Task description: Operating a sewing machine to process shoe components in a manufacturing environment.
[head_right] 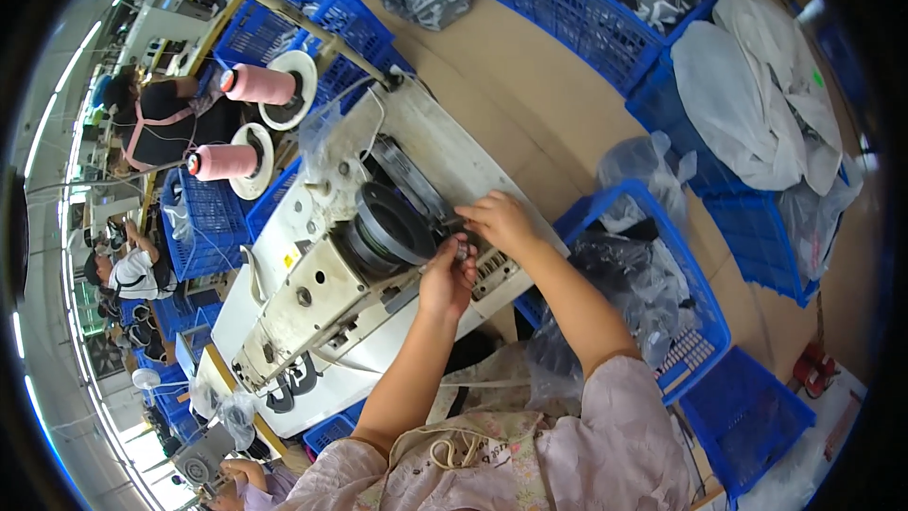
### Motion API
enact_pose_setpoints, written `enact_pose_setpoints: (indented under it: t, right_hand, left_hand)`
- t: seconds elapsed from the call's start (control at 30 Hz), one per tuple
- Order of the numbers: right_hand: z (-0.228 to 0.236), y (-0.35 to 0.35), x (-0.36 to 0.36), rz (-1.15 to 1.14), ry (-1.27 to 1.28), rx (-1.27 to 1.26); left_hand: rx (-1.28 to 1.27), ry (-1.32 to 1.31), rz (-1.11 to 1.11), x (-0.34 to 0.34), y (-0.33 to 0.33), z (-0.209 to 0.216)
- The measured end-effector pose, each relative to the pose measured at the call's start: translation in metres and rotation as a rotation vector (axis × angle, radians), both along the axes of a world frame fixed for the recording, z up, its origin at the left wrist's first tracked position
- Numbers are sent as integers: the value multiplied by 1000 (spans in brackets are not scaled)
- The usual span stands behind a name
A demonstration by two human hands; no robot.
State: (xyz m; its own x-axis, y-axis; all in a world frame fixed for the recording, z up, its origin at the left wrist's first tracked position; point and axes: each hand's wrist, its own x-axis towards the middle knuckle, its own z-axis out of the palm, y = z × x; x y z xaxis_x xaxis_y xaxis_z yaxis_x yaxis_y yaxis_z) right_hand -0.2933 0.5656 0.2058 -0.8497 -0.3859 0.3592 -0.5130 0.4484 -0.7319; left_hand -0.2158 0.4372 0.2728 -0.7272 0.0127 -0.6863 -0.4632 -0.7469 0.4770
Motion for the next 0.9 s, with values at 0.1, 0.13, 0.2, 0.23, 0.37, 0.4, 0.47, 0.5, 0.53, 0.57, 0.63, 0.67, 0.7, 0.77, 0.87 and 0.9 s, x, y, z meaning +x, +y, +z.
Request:
enact_pose_setpoints:
  t: [0.1, 0.13, 0.2, 0.23, 0.37, 0.4, 0.47, 0.5, 0.53, 0.57, 0.63, 0.67, 0.7, 0.77, 0.87, 0.9]
  right_hand:
    - [-5, 0, 2, 7, -8, -35]
    - [-5, -1, 3, 19, -20, -38]
    - [-6, -2, 5, 39, -33, -40]
    - [-6, -2, 6, 38, -26, -39]
    - [-10, -1, 9, 12, -7, -84]
    - [-12, 0, 9, 10, -7, -73]
    - [-10, 3, 10, 0, -18, -57]
    - [-10, 5, 10, -9, -17, -47]
    - [-5, 9, 10, 2, -45, -39]
    - [2, 14, 9, -19, -55, -59]
    - [13, 25, 18, -37, -82, -65]
    - [15, 33, 22, -41, -96, -24]
    - [16, 41, 27, -44, -106, 16]
    - [15, 53, 42, 2, -156, 76]
    - [16, 53, 66, 164, -114, 283]
    - [17, 48, 72, 165, -108, 287]
  left_hand:
    - [-10, 2, 3, 1, 2, -1]
    - [-13, 13, 5, 1, 1, 0]
    - [-11, -6, 8, 2, 0, -2]
    - [-10, 1, 6, 2, 2, -1]
    - [6, -18, -13, 2, 5, -4]
    - [19, -22, -24, 1, 5, -8]
    - [24, -20, -51, 4, 6, -11]
    - [24, -7, -79, 7, 5, -13]
    - [0, -12, -118, 11, 5, -7]
    - [1, 13, -167, 17, 4, -3]
    - [-54, -40, -309, 37, 4, 4]
    - [-44, -57, -301, 48, 0, 2]
    - [-94, -100, -420, 63, -4, 2]
    - [-136, -136, -541, 93, -14, -1]
    - [-267, -185, -640, 139, -32, -17]
    - [-282, -204, -682, 149, -39, -19]
